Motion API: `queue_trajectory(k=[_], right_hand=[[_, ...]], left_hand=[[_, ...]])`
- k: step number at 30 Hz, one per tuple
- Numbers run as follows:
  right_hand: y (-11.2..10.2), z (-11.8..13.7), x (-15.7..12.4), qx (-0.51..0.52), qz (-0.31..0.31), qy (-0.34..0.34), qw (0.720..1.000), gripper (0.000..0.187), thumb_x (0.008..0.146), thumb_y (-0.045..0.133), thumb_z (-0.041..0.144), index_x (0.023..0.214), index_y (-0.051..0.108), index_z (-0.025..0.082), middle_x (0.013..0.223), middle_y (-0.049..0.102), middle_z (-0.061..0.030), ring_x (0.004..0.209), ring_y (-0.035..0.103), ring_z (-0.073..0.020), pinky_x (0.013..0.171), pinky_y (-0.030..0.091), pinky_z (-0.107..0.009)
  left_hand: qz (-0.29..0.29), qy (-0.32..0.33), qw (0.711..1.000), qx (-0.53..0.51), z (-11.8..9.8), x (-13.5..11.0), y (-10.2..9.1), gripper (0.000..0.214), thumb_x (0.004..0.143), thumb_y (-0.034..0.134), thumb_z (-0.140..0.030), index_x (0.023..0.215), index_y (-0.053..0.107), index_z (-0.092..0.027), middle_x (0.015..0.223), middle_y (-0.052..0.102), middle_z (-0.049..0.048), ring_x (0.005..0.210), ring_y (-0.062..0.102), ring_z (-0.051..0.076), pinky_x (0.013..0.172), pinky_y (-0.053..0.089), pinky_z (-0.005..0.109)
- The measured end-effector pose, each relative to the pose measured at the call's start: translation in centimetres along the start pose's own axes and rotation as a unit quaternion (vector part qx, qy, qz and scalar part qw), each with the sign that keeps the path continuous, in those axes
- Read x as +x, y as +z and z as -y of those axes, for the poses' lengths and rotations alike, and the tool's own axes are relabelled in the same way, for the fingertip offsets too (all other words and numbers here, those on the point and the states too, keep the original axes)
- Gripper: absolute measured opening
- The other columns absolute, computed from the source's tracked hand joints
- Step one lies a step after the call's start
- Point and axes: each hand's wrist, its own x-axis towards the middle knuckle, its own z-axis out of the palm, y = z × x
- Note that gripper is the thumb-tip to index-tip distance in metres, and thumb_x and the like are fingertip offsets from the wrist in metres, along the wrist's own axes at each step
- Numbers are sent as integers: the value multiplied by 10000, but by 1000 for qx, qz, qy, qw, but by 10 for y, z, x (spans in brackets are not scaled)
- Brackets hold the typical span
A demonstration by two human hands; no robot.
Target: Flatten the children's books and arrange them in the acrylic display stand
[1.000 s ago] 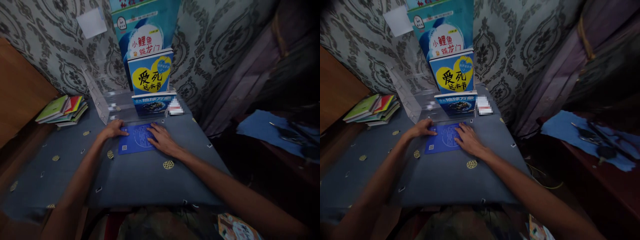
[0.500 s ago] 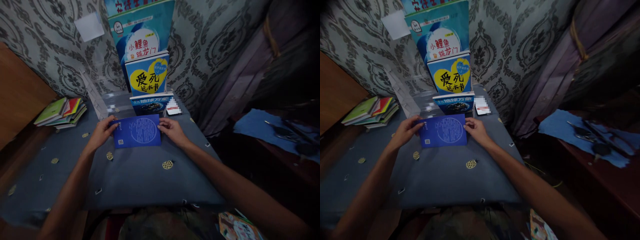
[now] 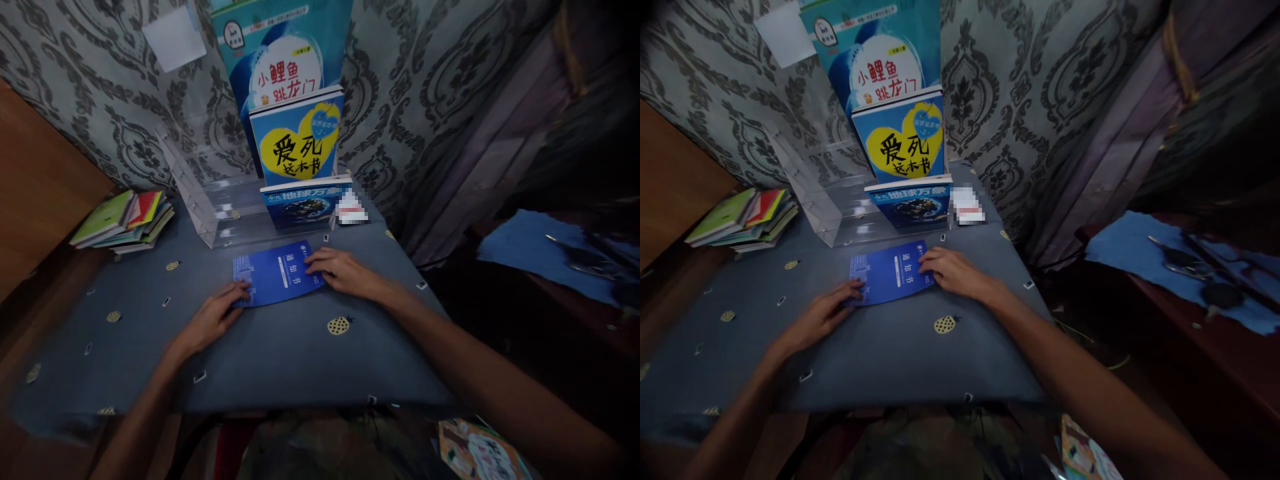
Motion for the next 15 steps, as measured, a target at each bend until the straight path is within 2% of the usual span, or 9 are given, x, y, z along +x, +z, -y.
queue_trajectory(k=[3,6,10,15], right_hand=[[2,1,1,-20,27,5,999,480,816,471,-15,1091,776,232,1244,737,-57,1192,650,-228,1025,537,-454],[2,5,1,-31,20,5,999,454,851,481,8,1117,768,237,1212,745,-54,1161,653,-230,1014,534,-453],[4,9,2,-52,7,-6,999,287,933,557,138,1115,770,200,1143,748,-98,1089,660,-263,973,540,-459],[5,8,2,-57,9,-22,998,228,957,599,195,1117,761,196,1132,742,-103,1068,653,-264,953,542,-449]], left_hand=[[44,-5,998,47,-3,-5,3,292,999,497,-355,1238,623,-243,1549,516,92,1478,429,248,1229,343,522],[54,-21,996,63,-5,-4,1,377,1025,465,-408,1346,581,-248,1575,484,88,1483,417,246,1240,323,523],[7,-56,994,92,3,5,1,446,1053,368,-426,1395,559,-213,1565,491,114,1423,492,257,1198,397,489],[-39,-63,991,116,29,26,6,450,1049,344,-388,1371,572,-172,1509,547,143,1395,522,273,1182,411,497]])
